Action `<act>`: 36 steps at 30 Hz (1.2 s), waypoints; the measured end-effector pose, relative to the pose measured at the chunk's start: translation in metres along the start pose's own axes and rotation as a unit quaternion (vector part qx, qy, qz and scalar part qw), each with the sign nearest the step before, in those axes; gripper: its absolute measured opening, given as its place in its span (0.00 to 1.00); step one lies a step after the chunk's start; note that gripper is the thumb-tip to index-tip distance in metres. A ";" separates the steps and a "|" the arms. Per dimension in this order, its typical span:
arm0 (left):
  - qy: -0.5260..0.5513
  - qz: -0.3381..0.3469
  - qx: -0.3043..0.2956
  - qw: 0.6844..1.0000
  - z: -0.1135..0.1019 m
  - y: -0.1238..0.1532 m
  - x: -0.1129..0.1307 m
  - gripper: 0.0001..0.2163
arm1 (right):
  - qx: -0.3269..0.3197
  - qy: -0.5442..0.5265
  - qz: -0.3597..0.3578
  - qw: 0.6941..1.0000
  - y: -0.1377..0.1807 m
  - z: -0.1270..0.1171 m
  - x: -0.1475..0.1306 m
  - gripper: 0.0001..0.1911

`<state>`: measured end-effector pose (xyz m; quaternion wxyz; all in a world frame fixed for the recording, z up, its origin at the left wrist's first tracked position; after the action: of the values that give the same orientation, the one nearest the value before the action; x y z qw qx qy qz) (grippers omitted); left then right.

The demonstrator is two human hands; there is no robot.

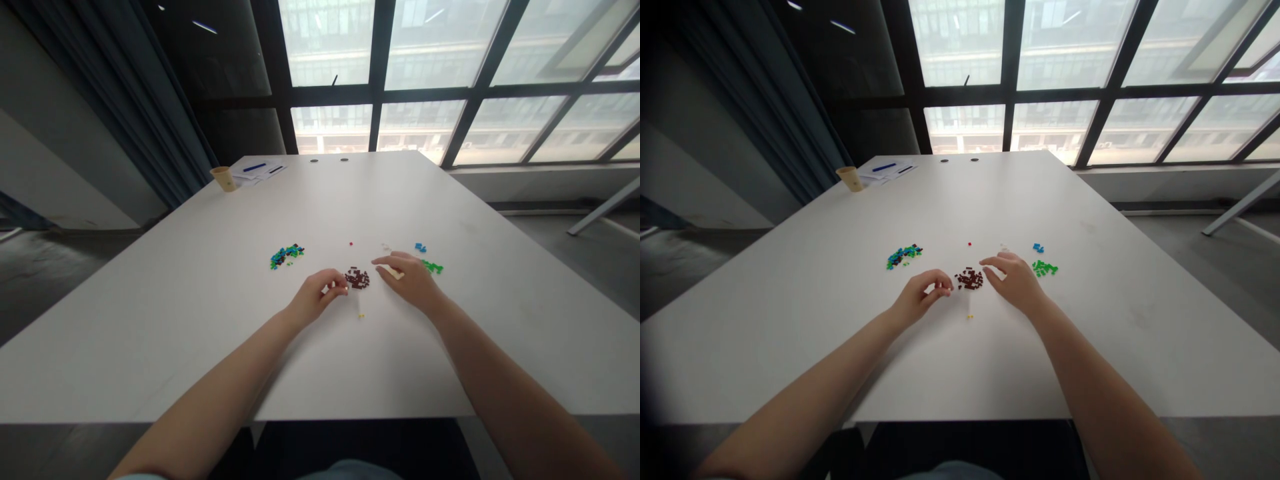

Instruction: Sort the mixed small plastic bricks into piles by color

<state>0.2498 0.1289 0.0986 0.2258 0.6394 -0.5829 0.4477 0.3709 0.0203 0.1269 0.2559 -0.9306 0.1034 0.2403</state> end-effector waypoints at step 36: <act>0.195 -0.089 0.065 0.975 -0.008 -0.005 -0.045 0.14 | -0.114 0.102 0.228 0.962 0.017 -0.002 0.103 0.05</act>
<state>0.2558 0.1608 0.0655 0.3320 0.6022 -0.4385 0.5787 0.4557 -0.0024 0.0700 0.0751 -0.9250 0.3102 0.2063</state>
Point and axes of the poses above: each hand's wrist, its own y-axis away from the middle knuckle, its own z-axis out of the palm, x = y × z, the point moved 9 cm from there along -y, towards the middle knuckle, and after that the axes turned 6 degrees about -x, right-handed, at the moved point
